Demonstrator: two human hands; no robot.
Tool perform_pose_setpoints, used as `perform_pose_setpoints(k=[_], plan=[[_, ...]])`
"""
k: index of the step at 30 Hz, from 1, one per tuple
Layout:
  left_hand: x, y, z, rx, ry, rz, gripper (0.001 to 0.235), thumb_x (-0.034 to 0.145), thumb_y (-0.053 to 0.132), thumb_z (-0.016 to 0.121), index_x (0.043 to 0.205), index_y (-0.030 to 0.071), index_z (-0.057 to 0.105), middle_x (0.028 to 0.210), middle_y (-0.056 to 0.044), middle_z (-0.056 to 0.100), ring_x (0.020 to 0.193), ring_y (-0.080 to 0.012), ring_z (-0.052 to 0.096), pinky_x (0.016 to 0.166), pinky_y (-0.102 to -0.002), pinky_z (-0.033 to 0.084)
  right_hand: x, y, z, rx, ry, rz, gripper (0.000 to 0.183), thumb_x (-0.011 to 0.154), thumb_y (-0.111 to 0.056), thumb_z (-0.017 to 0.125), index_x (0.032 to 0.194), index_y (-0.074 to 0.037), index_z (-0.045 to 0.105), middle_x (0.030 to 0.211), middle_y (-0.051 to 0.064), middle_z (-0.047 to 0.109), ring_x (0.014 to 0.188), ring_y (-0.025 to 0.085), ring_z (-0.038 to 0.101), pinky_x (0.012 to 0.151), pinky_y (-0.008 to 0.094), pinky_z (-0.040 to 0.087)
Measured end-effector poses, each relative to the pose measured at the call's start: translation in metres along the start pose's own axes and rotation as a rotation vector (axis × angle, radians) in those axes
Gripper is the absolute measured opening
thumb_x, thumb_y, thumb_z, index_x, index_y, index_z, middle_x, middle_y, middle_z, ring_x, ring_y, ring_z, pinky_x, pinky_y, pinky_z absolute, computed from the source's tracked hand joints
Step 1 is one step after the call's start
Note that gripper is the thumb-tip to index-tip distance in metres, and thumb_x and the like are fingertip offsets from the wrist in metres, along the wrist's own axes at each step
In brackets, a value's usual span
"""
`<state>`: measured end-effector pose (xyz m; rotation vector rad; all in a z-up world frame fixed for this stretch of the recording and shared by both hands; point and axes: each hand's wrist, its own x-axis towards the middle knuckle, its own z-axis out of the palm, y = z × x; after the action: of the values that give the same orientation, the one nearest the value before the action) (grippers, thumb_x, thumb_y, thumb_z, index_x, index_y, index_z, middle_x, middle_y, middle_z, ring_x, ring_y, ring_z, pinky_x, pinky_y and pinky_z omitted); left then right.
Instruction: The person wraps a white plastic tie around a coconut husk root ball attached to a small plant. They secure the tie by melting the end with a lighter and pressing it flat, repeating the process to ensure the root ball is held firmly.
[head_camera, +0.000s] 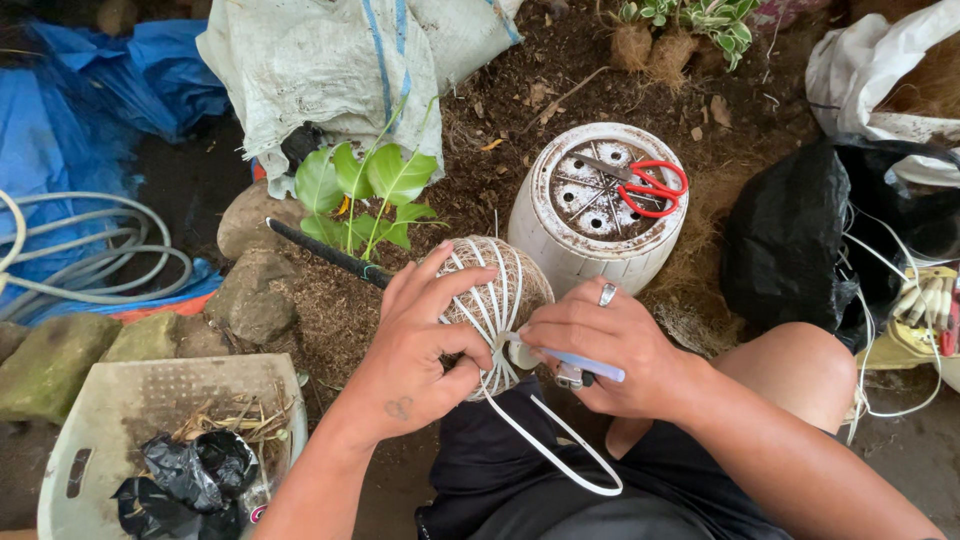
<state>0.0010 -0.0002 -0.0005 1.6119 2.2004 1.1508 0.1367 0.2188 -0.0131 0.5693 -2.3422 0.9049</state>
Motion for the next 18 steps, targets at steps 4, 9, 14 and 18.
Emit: perform_pose_setpoints(k=[4,9,14,18], plan=[[0.001,0.000,0.000,-0.014,-0.008,-0.010,0.008,0.068,0.009,0.074,0.070,0.017,0.073,0.145,-0.008,0.059,0.150,-0.0434,0.033,0.122,-0.061,0.017,-0.005,0.002,0.001,0.074,0.039,0.095,0.030,0.082,-0.003,0.081,0.109,-0.004,0.070,0.104,0.009,0.070,0.088,0.025,0.067,0.080,0.036,0.051],[-0.001,0.000,0.000,-0.008,0.001,-0.007,0.007,0.071,0.010,0.075,0.071,0.017,0.073,0.145,-0.007,0.059,0.151,-0.0431,0.033,0.123,-0.061,0.017,-0.014,-0.003,0.015,0.315,0.108,0.441,0.014,0.087,-0.005,0.079,0.099,-0.005,0.073,0.098,0.007,0.076,0.087,0.020,0.072,0.079,0.031,0.056],[0.000,0.001,0.000,-0.015,0.003,-0.005,0.006,0.072,0.011,0.076,0.072,0.017,0.073,0.145,-0.008,0.059,0.151,-0.0434,0.034,0.122,-0.061,0.017,-0.021,0.001,0.029,0.589,0.207,0.790,0.007,0.094,-0.007,0.074,0.098,-0.002,0.075,0.092,0.004,0.074,0.084,0.010,0.065,0.075,0.028,0.054],[-0.001,0.000,-0.001,-0.005,0.004,-0.006,0.007,0.073,0.011,0.076,0.072,0.017,0.073,0.145,-0.008,0.059,0.151,-0.0435,0.033,0.123,-0.061,0.017,-0.023,0.004,0.036,0.661,0.234,0.884,0.010,0.094,-0.010,0.073,0.099,-0.001,0.075,0.092,0.001,0.074,0.085,0.006,0.063,0.076,0.026,0.053]])
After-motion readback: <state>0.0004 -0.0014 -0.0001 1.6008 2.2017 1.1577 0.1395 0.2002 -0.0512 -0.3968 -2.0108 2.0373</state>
